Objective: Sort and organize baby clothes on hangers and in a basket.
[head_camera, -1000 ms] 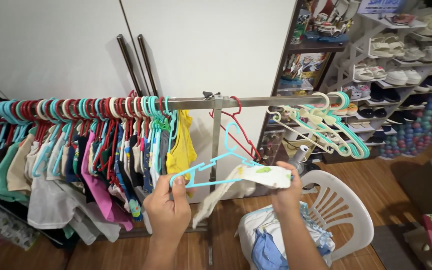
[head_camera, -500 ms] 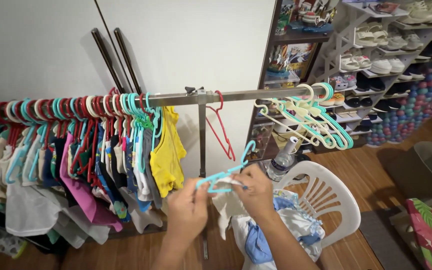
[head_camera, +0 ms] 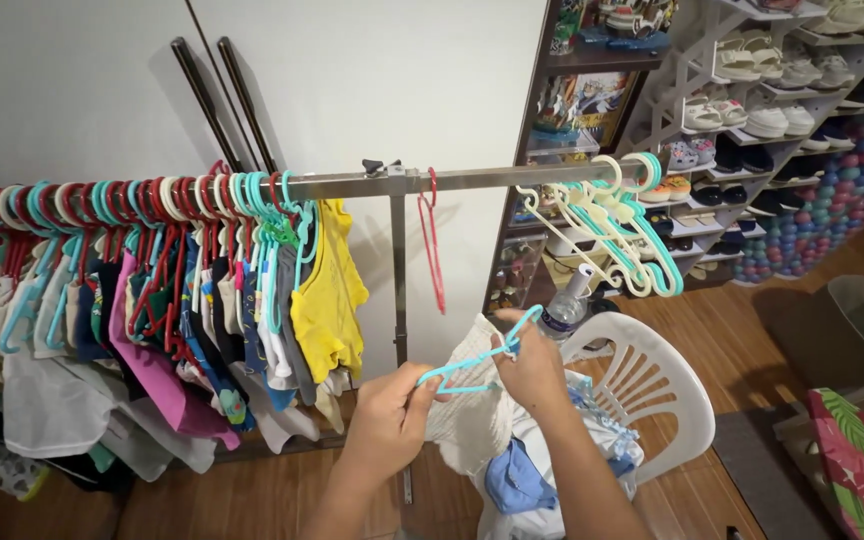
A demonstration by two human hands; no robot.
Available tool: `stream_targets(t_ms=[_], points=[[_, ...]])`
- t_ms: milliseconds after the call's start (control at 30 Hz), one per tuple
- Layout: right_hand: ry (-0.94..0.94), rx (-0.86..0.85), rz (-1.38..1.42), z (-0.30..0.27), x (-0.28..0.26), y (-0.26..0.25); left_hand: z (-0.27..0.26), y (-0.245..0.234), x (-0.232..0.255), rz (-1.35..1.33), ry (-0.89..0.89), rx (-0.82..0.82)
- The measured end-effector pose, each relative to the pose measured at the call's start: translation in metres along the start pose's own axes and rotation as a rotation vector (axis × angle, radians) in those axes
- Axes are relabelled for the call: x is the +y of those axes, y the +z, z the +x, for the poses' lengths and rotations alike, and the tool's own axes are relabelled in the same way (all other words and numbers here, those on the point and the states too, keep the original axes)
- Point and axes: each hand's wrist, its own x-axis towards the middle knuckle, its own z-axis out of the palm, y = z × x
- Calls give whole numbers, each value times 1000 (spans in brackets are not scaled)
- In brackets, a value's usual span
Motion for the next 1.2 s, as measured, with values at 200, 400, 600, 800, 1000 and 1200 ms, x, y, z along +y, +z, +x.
stream_targets(t_ms=[200, 400, 600, 800, 1000, 1200], points=[[-36, -622, 211, 8, 53, -9, 2, -10, -4, -3, -43, -79], [107, -802, 770, 10, 108, -2, 7, -34, -6, -81, -118, -111], [539, -154, 1116, 21, 103, 45, 4, -79, -6, -87, -91, 125], [683, -227, 943, 9, 70, 57, 33, -91, 12, 398, 155, 573], [536, -293, 930, 0, 71, 70, 60, -87, 48, 627, 332, 440], [541, -297, 904, 2, 62, 61, 44, -117, 74, 418, 93, 355]])
